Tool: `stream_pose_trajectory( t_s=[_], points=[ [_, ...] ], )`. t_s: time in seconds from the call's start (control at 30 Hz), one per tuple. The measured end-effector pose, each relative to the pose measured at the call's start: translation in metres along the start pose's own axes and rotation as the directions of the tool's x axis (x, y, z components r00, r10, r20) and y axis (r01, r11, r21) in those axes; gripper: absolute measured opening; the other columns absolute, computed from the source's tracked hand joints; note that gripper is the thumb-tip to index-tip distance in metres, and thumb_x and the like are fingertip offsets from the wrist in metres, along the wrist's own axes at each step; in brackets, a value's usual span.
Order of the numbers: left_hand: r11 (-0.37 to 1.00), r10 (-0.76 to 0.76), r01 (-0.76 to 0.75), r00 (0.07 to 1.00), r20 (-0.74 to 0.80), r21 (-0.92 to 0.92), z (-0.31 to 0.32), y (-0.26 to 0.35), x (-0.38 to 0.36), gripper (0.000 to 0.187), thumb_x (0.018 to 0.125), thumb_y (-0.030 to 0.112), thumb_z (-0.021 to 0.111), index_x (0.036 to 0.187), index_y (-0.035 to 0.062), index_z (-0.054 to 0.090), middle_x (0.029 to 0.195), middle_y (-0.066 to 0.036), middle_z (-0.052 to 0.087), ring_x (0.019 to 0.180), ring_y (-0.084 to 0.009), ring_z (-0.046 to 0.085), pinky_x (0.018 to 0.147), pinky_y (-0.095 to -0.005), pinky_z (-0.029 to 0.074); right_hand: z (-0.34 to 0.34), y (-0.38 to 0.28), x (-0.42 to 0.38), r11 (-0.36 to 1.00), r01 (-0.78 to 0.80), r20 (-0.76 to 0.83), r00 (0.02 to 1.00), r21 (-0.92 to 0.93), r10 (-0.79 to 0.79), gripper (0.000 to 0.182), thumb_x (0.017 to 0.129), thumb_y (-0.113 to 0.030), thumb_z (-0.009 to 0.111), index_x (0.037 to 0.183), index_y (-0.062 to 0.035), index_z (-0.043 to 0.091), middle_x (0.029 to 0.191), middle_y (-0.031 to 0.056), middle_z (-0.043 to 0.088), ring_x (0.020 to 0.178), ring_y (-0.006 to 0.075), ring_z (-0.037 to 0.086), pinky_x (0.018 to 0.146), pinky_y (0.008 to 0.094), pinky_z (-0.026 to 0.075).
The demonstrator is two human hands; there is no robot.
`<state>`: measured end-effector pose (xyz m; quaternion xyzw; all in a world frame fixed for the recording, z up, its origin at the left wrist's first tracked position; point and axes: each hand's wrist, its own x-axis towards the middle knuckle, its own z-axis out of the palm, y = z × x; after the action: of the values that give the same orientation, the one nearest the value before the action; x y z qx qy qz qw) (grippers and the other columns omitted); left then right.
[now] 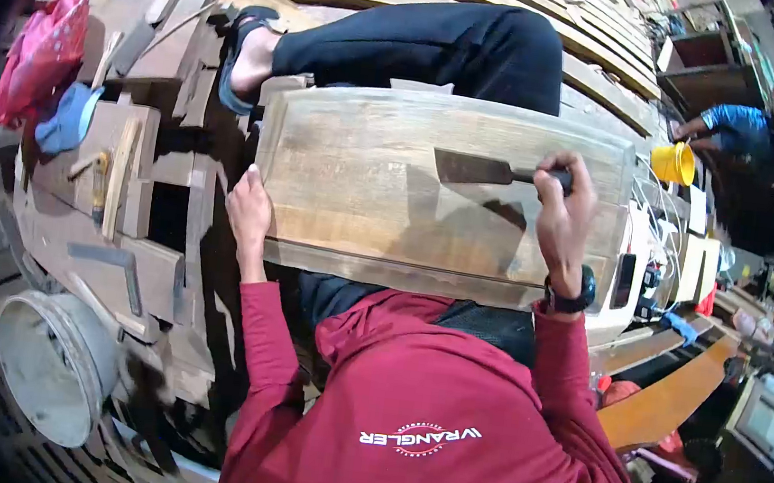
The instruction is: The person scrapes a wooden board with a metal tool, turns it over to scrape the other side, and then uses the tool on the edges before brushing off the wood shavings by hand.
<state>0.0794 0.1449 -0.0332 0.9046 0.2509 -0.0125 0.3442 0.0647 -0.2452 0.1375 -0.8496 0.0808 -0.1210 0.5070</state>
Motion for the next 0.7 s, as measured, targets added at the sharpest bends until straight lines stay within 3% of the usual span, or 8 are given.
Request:
stream_pose_trajectory(
  t_s=[0.03, 0.1, 0.13, 0.23, 0.37, 0.47, 0.57, 0.7],
  points=[
    [1.0, 0.005, -0.005, 1.0, -0.004, -0.005, 0.001, -0.002, 0.001, 0.054, 0.108, 0.042, 0.037, 0.108, -0.0029, 0.068, 0.1, -0.033, 0.066, 0.101, -0.053, 0.058, 0.084, -0.0568, 0.044, 0.003, 0.005, 0.006, 0.994, 0.097, -0.035, 0.995, -0.051, -0.099, 0.008, 0.088, -0.006, 0.063, 0.093, -0.0008, 0.06, 0.073, 0.003, 0.059, 0.068, 0.0092, 0.053, 0.063, 0.0269, 0.045],
    [0.999, 0.047, -0.047, 0.999, 0.014, 0.001, 0.004, -0.015, 0.006, 0.055, 0.108, 0.042, 0.037, 0.106, -0.0047, 0.066, 0.098, -0.034, 0.064, 0.097, -0.0538, 0.057, 0.081, -0.0553, 0.043, 0.007, -0.002, 0.011, 0.99, 0.113, -0.089, 0.989, -0.087, -0.121, 0.009, 0.088, -0.007, 0.064, 0.092, -0.0008, 0.059, 0.073, 0.0016, 0.059, 0.067, 0.008, 0.052, 0.061, 0.0266, 0.044],
    [0.999, 0.044, -0.044, 0.999, 0.015, -0.004, 0.004, -0.014, 0.007, 0.056, 0.108, 0.042, 0.037, 0.106, -0.0049, 0.066, 0.096, -0.034, 0.064, 0.096, -0.054, 0.057, 0.08, -0.0556, 0.043, 0.008, 0.003, 0.014, 0.994, 0.103, -0.091, 0.991, 0.034, -0.099, 0.011, 0.088, -0.008, 0.067, 0.091, -0.0011, 0.059, 0.073, 0.0004, 0.059, 0.067, 0.0057, 0.052, 0.06, 0.0248, 0.043],
    [0.999, 0.022, -0.022, 1.0, 0.011, 0.036, -0.002, -0.003, 0.002, 0.056, 0.108, 0.042, 0.037, 0.103, -0.0052, 0.067, 0.094, -0.035, 0.063, 0.094, -0.0545, 0.057, 0.078, -0.0565, 0.043, 0.011, -0.007, 0.02, 0.987, 0.048, -0.1, 0.994, 0.154, -0.033, 0.012, 0.088, -0.009, 0.069, 0.091, -0.0012, 0.06, 0.07, -0.0014, 0.059, 0.065, 0.0039, 0.051, 0.058, 0.0234, 0.042],
    [0.988, 0.114, -0.117, 0.993, 0.034, 0.097, 0.004, -0.035, 0.021, 0.061, 0.108, 0.044, 0.035, 0.1, -0.0079, 0.066, 0.091, -0.035, 0.064, 0.093, -0.056, 0.058, 0.078, -0.0588, 0.042, 0.015, 0.0, 0.03, 0.972, 0.22, -0.211, 0.949, -0.084, -0.233, 0.012, 0.087, -0.01, 0.068, 0.085, -0.0013, 0.059, 0.063, 0.0055, 0.057, 0.056, 0.0123, 0.053, 0.054, 0.0302, 0.044],
    [0.989, 0.097, -0.093, 0.995, -0.028, 0.117, 0.0, -0.024, 0.018, 0.066, 0.107, 0.048, 0.037, 0.099, -0.0126, 0.063, 0.09, -0.036, 0.063, 0.086, -0.0518, 0.058, 0.078, -0.0537, 0.042, 0.016, 0.007, 0.031, 0.968, 0.251, -0.258, 0.934, -0.028, -0.249, 0.013, 0.088, -0.01, 0.066, 0.084, -0.0013, 0.058, 0.063, 0.0065, 0.055, 0.056, 0.0154, 0.053, 0.054, 0.0321, 0.044],
    [0.992, -0.07, 0.069, 0.997, 0.014, 0.101, -0.019, -0.016, 0.02, 0.07, 0.107, 0.051, 0.035, 0.103, -0.0127, 0.063, 0.092, -0.036, 0.065, 0.091, -0.0542, 0.06, 0.08, -0.0534, 0.044, 0.017, 0.013, 0.035, 0.976, 0.211, -0.306, 0.934, 0.058, -0.184, 0.013, 0.09, -0.012, 0.064, 0.084, -0.0016, 0.057, 0.064, 0.0062, 0.055, 0.058, 0.0147, 0.053, 0.055, 0.032, 0.043],
    [0.989, -0.016, 0.027, 0.997, -0.071, 0.147, -0.059, 0.017, -0.004, 0.07, 0.108, 0.049, 0.034, 0.099, -0.0139, 0.063, 0.087, -0.037, 0.063, 0.084, -0.0557, 0.054, 0.075, -0.0555, 0.043, 0.018, 0.012, 0.035, 0.969, 0.2, -0.282, 0.947, 0.146, -0.154, 0.016, 0.091, -0.014, 0.064, 0.085, -0.0013, 0.057, 0.065, 0.0058, 0.054, 0.059, 0.0135, 0.05, 0.057, 0.0304, 0.042]
  ],
)
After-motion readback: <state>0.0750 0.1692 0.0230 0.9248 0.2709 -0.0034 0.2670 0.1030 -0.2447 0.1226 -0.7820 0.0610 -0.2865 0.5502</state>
